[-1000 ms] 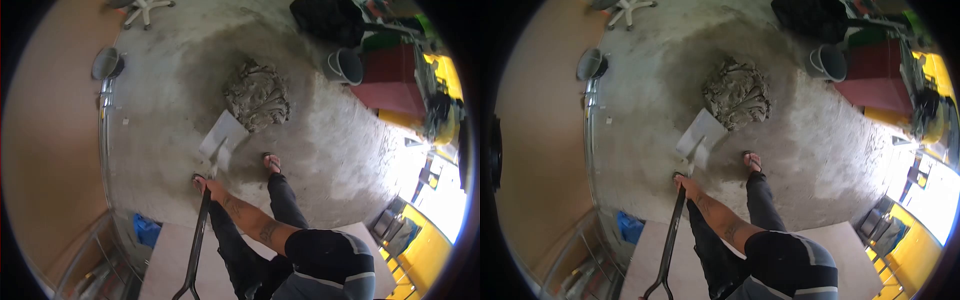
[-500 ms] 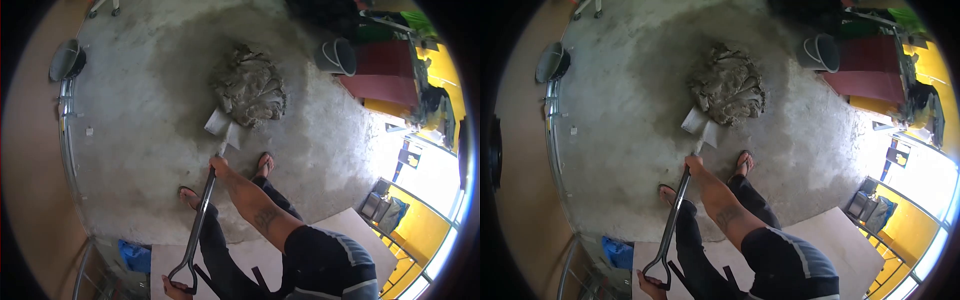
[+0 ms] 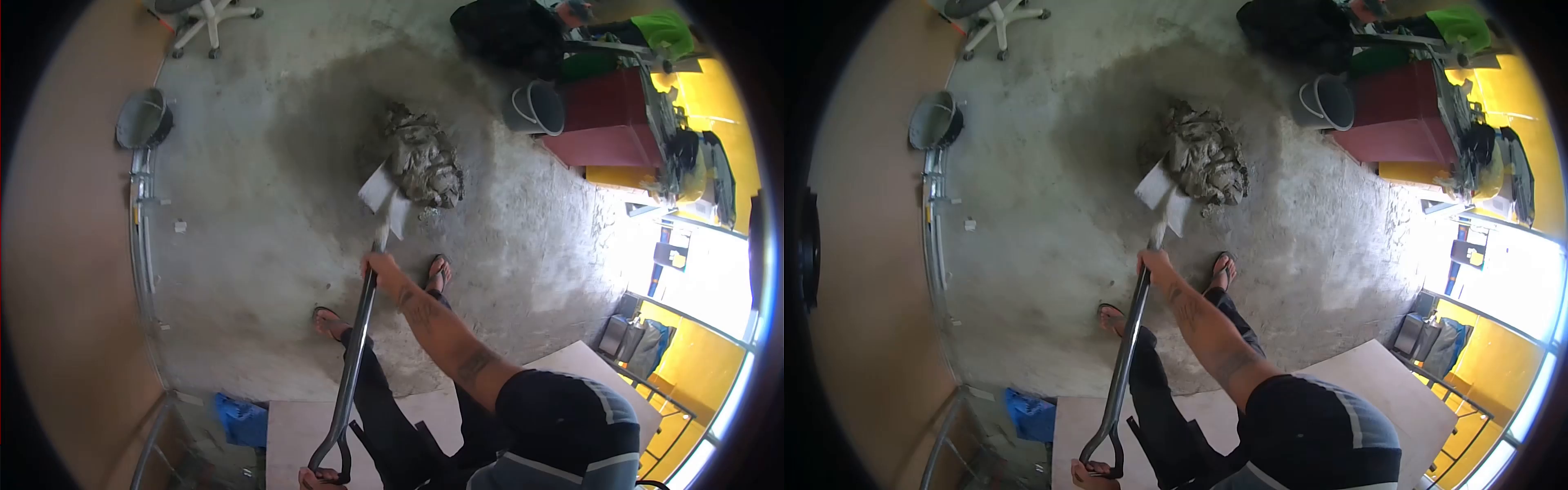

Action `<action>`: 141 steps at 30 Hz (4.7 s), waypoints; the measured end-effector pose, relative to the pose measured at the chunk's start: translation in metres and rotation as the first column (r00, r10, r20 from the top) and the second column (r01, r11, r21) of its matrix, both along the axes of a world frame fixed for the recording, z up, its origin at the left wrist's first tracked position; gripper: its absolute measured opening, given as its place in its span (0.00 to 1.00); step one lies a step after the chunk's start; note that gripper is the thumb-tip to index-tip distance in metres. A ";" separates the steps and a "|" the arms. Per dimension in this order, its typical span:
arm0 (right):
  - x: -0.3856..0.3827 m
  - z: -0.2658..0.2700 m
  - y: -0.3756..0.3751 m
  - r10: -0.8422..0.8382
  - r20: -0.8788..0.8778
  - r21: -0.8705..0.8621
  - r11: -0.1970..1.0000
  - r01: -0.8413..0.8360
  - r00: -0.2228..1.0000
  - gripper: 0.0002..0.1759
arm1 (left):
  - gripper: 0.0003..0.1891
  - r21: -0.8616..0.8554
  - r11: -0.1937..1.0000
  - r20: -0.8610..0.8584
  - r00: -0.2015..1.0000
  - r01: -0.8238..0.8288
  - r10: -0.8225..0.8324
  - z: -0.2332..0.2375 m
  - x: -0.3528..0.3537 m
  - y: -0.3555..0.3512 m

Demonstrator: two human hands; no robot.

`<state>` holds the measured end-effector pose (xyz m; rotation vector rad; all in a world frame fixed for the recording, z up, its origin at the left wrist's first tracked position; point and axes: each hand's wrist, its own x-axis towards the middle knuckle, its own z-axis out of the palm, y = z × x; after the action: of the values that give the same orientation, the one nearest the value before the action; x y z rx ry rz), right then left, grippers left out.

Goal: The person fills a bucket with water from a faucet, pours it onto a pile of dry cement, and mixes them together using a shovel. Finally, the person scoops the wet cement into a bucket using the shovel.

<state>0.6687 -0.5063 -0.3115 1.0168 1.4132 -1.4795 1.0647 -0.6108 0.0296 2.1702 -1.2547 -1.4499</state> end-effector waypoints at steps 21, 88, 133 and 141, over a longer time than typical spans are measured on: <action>-0.135 0.175 0.071 -0.303 -0.202 -0.147 0.950 0.277 0.931 0.06 | 0.10 -0.448 -0.883 0.558 -0.729 0.139 -0.397 0.159 -0.254 -0.003; -0.127 -0.189 -0.300 -0.143 0.044 -0.119 0.982 0.147 0.989 0.12 | 0.17 0.057 0.859 -0.067 0.861 0.508 -0.504 -0.070 -0.351 -0.537; -0.220 0.155 -0.155 -0.946 -0.066 -0.340 0.321 0.884 0.318 0.05 | 0.16 -0.228 -0.921 0.418 -0.886 -0.315 0.200 0.194 -0.528 -0.369; -0.250 0.115 -0.205 -0.948 -0.022 -0.275 0.312 0.909 0.319 0.08 | 0.07 -0.246 -0.938 0.441 -0.890 -0.243 0.115 0.108 -0.560 -0.460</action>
<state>0.4184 -0.7112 -0.1965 1.7521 0.6146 -2.5653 0.5050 -1.0711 0.1372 1.5743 2.0625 0.2421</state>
